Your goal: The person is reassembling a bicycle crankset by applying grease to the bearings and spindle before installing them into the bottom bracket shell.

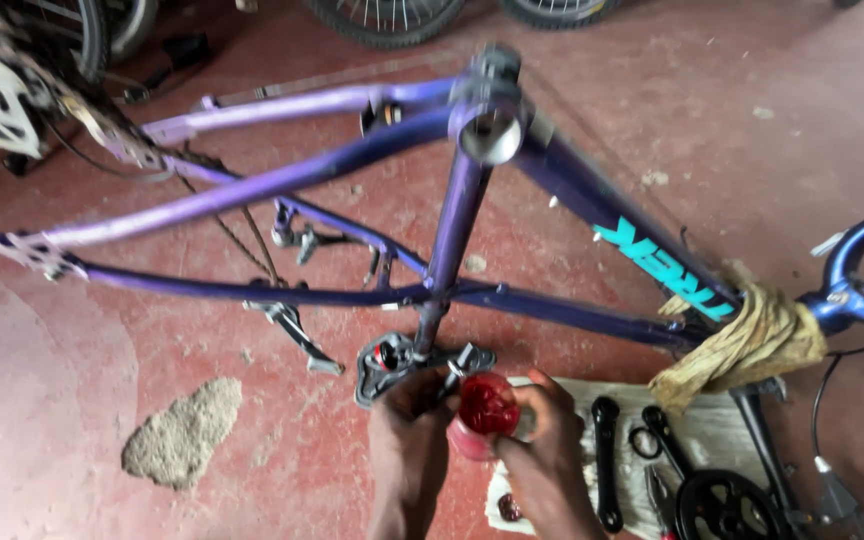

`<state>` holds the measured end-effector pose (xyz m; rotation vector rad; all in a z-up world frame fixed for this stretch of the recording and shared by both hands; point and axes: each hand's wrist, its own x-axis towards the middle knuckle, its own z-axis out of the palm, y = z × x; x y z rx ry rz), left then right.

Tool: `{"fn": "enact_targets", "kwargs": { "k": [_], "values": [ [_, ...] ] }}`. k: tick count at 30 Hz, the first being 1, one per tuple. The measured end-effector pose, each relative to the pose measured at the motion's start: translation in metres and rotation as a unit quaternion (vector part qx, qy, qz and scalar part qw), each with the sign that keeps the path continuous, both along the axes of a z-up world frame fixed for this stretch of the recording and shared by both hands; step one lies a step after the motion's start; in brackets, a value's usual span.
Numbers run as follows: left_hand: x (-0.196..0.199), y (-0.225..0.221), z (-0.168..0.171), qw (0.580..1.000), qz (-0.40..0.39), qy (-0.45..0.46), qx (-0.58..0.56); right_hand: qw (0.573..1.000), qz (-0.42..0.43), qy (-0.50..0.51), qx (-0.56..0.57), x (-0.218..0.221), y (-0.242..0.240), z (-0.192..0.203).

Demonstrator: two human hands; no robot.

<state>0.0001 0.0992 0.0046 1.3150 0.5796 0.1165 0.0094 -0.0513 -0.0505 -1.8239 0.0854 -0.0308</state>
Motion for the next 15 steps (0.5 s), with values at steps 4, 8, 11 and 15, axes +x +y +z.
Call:
{"fn": "enact_targets", "kwargs": {
  "k": [4, 8, 11, 15],
  "values": [
    [-0.017, -0.009, 0.06, 0.997, -0.033, 0.067, 0.03, 0.983, -0.073, 0.157, -0.065, -0.01, -0.012, 0.131],
    [-0.022, -0.023, 0.11, 0.99, -0.097, -0.013, -0.101, 0.984, -0.033, 0.093, 0.151, -0.007, -0.053, 0.186],
    [-0.04, -0.029, 0.163, 0.981, -0.14, -0.034, -0.128, 0.98, 0.005, 0.068, 0.186, -0.027, -0.068, 0.248],
    [-0.046, -0.041, 0.221, 0.958, -0.197, -0.152, -0.143, 0.991, 0.022, 0.013, 0.131, -0.038, -0.087, 0.328]
  ]
}}
